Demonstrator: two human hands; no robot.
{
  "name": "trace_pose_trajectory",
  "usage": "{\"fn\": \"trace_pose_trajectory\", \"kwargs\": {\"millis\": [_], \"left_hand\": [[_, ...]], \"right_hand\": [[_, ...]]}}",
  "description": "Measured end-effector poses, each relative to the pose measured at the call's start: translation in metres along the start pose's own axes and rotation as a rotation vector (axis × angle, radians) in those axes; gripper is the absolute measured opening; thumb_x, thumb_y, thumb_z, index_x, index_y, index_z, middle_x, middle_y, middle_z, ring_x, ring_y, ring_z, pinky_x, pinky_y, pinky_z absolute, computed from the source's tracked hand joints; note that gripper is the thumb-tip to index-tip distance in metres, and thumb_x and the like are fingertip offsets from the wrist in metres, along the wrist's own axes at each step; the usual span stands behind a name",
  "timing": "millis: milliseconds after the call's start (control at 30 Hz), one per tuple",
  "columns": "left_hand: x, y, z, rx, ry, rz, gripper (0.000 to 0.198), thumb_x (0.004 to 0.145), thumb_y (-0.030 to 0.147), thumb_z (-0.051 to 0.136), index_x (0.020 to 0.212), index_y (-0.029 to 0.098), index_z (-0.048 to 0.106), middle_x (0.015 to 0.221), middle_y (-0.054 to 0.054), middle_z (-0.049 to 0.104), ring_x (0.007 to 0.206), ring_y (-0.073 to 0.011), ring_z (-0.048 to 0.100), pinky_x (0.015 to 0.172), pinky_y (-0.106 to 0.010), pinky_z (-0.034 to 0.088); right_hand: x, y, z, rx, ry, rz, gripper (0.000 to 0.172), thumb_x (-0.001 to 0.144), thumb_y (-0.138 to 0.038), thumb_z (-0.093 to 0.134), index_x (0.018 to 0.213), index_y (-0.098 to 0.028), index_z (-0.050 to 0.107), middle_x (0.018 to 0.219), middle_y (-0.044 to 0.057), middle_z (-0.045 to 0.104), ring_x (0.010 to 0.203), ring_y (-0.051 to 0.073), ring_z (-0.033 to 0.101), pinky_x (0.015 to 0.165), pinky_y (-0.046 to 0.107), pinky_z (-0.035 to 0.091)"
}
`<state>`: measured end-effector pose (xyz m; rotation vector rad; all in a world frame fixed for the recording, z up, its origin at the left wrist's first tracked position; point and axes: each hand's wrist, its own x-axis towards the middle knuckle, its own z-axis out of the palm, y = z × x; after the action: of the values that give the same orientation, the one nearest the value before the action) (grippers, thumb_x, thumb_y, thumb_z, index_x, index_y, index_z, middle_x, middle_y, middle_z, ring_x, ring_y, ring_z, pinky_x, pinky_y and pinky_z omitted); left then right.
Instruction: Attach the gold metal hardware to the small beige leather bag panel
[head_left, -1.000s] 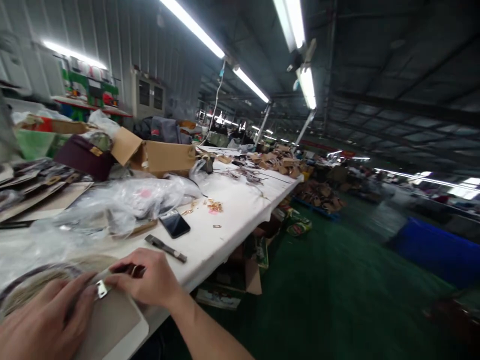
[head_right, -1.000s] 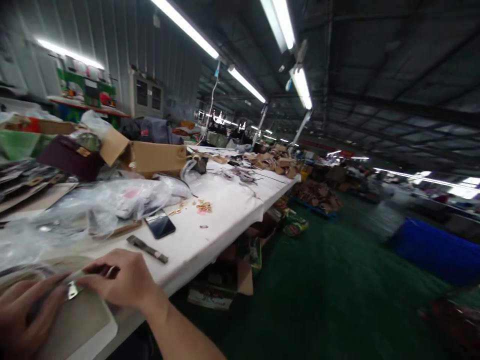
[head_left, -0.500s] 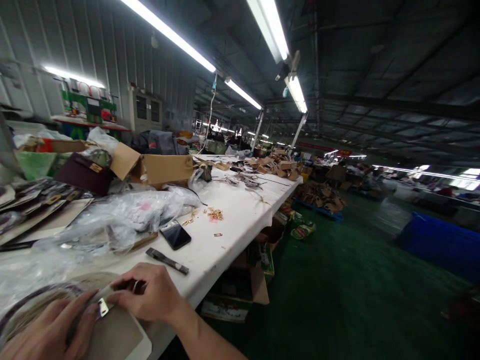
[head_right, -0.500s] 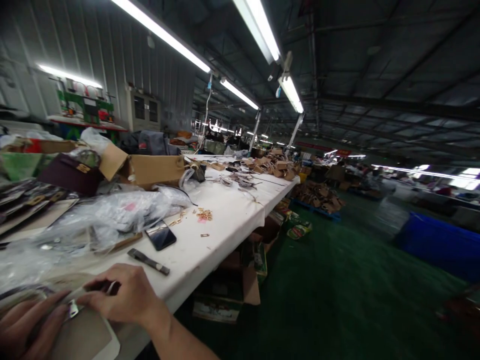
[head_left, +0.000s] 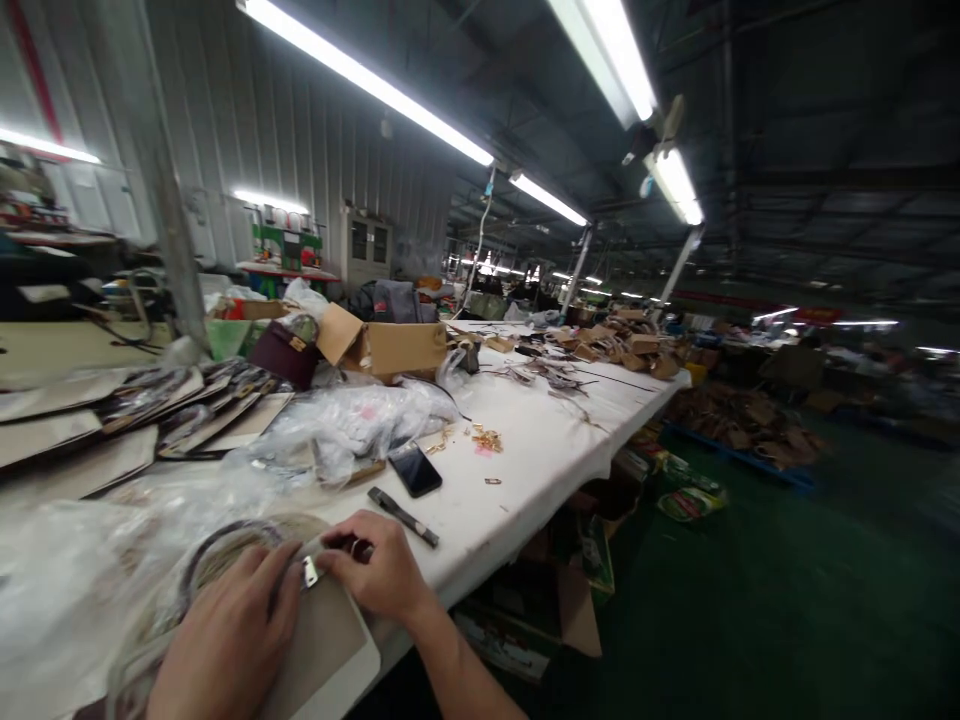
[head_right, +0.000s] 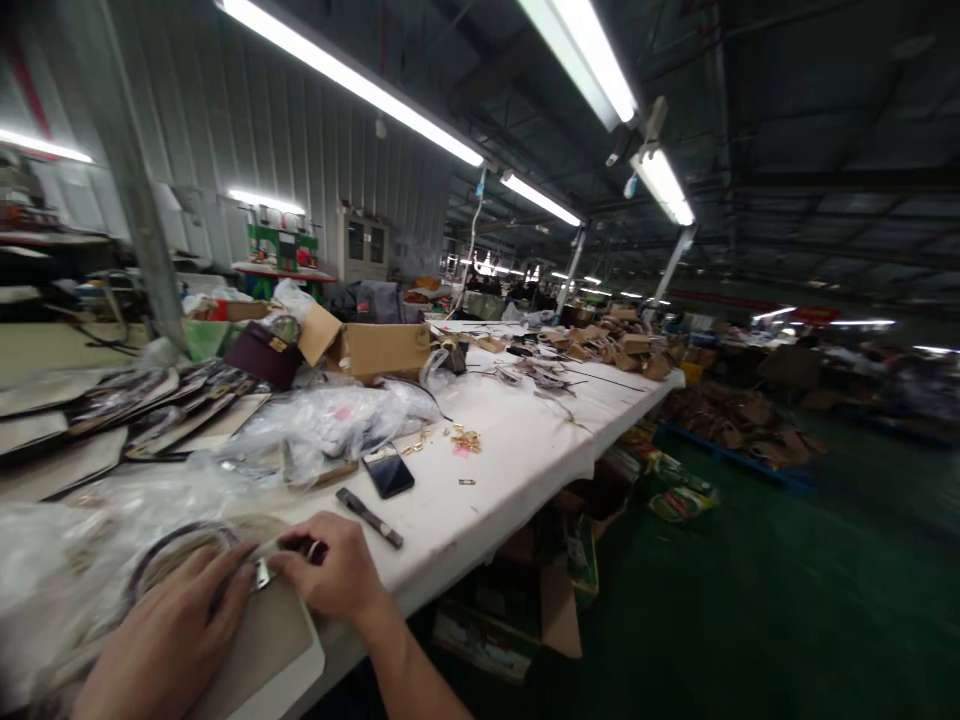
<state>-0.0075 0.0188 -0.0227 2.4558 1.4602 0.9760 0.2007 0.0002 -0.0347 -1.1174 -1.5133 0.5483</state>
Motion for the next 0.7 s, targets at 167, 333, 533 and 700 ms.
{"fn": "trace_pose_trajectory", "kwargs": {"millis": [167, 333, 533, 700], "left_hand": [[-0.002, 0.020, -0.012, 0.042, -0.096, -0.052, 0.043, 0.114, 0.038, 0.039, 0.128, 0.024, 0.077, 0.121, -0.012, 0.076, 0.113, -0.0334, 0.074, 0.104, -0.049, 0.057], [-0.004, 0.023, -0.015, 0.050, -0.092, -0.068, 0.039, 0.115, 0.031, 0.041, 0.130, 0.023, 0.077, 0.123, -0.012, 0.074, 0.115, -0.0326, 0.072, 0.106, -0.049, 0.056], [-0.003, 0.022, -0.014, 0.013, -0.087, -0.053, 0.036, 0.115, 0.029, 0.043, 0.127, 0.022, 0.076, 0.119, -0.011, 0.073, 0.112, -0.0325, 0.072, 0.103, -0.048, 0.055], [-0.006, 0.030, -0.022, 0.001, -0.075, -0.096, 0.030, 0.115, 0.025, 0.046, 0.120, 0.023, 0.075, 0.113, -0.010, 0.071, 0.108, -0.0304, 0.069, 0.099, -0.044, 0.051]], "right_hand": [[-0.003, -0.011, -0.003, 0.043, -0.032, 0.031, 0.019, 0.097, -0.032, 0.086, 0.112, -0.021, 0.087, 0.103, 0.005, 0.080, 0.090, 0.020, 0.072, 0.075, 0.030, 0.055], [-0.005, -0.015, -0.003, 0.077, -0.066, 0.062, 0.020, 0.097, -0.031, 0.085, 0.116, -0.022, 0.086, 0.102, 0.004, 0.078, 0.087, 0.020, 0.070, 0.073, 0.030, 0.054], [-0.004, -0.013, -0.003, 0.045, -0.060, 0.056, 0.020, 0.098, -0.033, 0.083, 0.114, -0.021, 0.085, 0.101, 0.004, 0.078, 0.087, 0.020, 0.071, 0.074, 0.029, 0.054], [-0.006, -0.019, -0.004, 0.005, -0.099, 0.038, 0.026, 0.102, -0.043, 0.080, 0.118, -0.023, 0.085, 0.109, 0.008, 0.082, 0.091, 0.024, 0.076, 0.079, 0.033, 0.062]]}}
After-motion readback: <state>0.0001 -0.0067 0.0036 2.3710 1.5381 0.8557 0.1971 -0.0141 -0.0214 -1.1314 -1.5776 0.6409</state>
